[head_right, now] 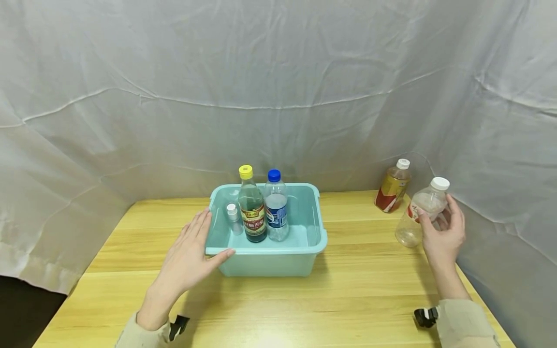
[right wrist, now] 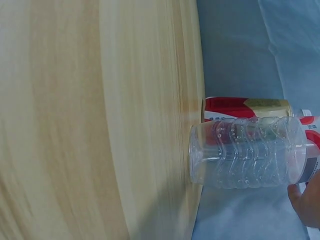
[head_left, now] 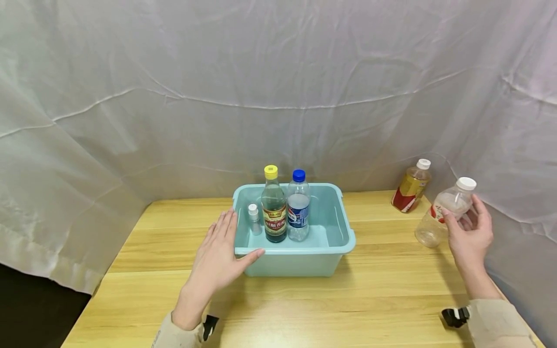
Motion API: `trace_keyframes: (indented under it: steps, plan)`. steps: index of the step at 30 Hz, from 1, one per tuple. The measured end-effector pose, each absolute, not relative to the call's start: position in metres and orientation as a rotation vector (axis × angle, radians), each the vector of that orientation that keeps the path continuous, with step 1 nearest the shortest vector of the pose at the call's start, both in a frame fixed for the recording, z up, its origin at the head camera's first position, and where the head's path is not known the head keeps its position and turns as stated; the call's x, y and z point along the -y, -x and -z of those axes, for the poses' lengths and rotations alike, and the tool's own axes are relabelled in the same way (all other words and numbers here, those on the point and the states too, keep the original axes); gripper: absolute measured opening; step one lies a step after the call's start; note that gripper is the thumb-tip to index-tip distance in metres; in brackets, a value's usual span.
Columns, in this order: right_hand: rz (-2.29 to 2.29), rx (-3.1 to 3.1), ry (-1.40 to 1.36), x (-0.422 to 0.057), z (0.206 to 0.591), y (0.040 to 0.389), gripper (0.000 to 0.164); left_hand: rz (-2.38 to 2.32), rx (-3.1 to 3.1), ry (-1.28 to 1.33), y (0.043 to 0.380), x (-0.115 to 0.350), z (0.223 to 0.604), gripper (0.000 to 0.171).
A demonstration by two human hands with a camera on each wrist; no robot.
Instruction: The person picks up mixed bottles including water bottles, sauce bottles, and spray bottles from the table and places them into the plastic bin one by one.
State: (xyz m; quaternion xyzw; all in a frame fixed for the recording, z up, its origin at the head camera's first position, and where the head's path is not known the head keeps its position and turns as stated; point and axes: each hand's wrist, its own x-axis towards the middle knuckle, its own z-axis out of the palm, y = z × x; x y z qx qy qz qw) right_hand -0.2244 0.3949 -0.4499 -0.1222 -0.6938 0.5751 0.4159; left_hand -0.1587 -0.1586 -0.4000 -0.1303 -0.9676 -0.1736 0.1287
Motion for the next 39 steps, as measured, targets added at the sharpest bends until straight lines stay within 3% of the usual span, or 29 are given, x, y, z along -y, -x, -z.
trace_keyframes:
  steps: [20, 39]
  plan:
    - [-1.674, 1.483, 0.113, -0.373, 0.434, 0.208, 0.071, 0.504, 2.813, 0.376, 0.158, 0.159, 0.400, 0.118]
    - [-1.743, 1.306, -0.087, -0.328, 0.391, 0.191, 0.069, 0.504, 2.822, 0.371, 0.158, 0.158, 0.399, 0.120]
